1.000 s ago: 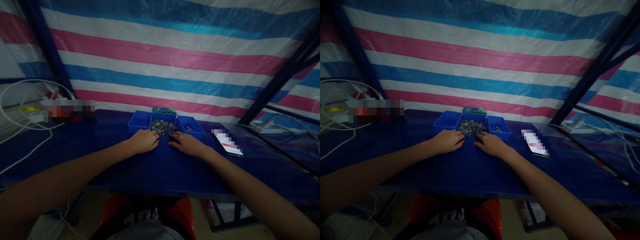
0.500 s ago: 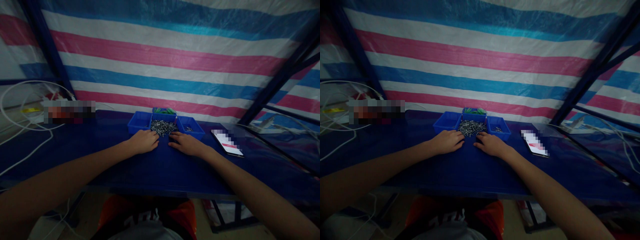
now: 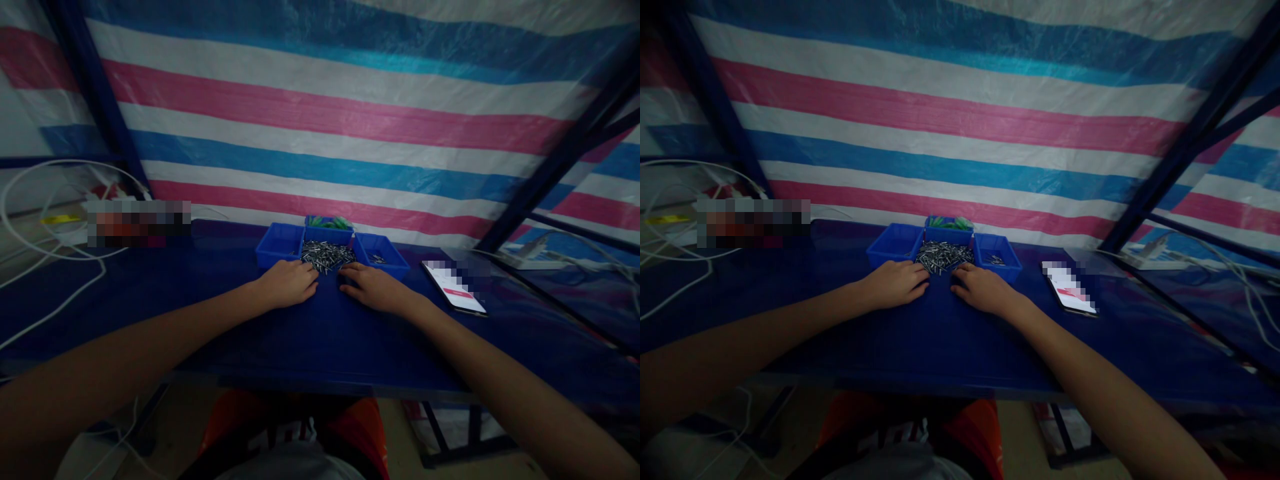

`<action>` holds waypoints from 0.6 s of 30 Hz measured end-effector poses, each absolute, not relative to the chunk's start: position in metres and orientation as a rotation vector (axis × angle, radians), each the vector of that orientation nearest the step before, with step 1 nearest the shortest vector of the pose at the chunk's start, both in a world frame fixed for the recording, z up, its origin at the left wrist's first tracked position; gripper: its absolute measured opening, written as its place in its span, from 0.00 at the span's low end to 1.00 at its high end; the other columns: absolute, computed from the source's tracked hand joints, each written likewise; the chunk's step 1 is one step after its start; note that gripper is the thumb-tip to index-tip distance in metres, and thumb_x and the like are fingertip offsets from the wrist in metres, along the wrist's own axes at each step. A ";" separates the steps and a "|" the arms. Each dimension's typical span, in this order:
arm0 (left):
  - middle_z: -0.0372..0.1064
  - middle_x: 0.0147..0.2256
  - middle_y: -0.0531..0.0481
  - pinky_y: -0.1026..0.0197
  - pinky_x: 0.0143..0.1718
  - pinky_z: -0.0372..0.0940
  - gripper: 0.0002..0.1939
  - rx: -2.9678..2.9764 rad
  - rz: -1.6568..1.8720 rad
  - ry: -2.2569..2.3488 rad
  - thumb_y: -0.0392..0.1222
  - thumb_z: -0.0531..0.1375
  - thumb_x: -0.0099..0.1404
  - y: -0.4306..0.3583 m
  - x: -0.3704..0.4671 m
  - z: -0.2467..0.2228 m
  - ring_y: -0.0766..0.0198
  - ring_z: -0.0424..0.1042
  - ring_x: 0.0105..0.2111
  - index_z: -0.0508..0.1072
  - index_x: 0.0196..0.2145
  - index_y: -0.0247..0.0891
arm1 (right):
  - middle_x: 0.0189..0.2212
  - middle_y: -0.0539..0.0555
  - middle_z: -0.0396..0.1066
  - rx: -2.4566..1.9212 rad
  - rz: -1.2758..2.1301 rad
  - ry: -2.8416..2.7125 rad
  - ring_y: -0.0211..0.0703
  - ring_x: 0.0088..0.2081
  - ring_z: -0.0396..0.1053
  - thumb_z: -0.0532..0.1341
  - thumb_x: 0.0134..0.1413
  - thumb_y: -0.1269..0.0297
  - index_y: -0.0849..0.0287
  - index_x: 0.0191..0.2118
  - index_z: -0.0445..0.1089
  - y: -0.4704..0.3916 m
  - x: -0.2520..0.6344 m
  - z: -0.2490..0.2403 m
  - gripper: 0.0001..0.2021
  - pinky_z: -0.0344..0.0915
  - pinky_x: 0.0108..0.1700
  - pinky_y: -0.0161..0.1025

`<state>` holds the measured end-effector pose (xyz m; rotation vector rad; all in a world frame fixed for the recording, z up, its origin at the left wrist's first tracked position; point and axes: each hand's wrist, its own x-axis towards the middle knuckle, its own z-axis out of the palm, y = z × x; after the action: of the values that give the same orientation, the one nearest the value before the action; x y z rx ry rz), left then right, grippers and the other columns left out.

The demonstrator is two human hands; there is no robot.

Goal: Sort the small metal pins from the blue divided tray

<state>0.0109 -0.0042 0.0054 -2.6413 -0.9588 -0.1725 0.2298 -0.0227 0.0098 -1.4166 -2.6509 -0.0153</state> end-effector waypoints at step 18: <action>0.69 0.36 0.47 0.62 0.30 0.63 0.12 -2.660 -0.188 -0.931 0.43 0.48 0.66 -0.005 0.011 0.006 0.60 0.70 0.36 0.69 0.36 0.37 | 0.39 0.57 0.69 -1.180 0.012 -2.801 0.41 0.37 0.68 0.53 0.54 0.73 0.60 0.45 0.69 -0.027 0.225 0.017 0.14 0.62 0.40 0.38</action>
<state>0.0110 -0.0046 0.0061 -2.6598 -0.9311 -0.1879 0.2250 -0.0275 0.0174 -1.1800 -2.8010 0.0122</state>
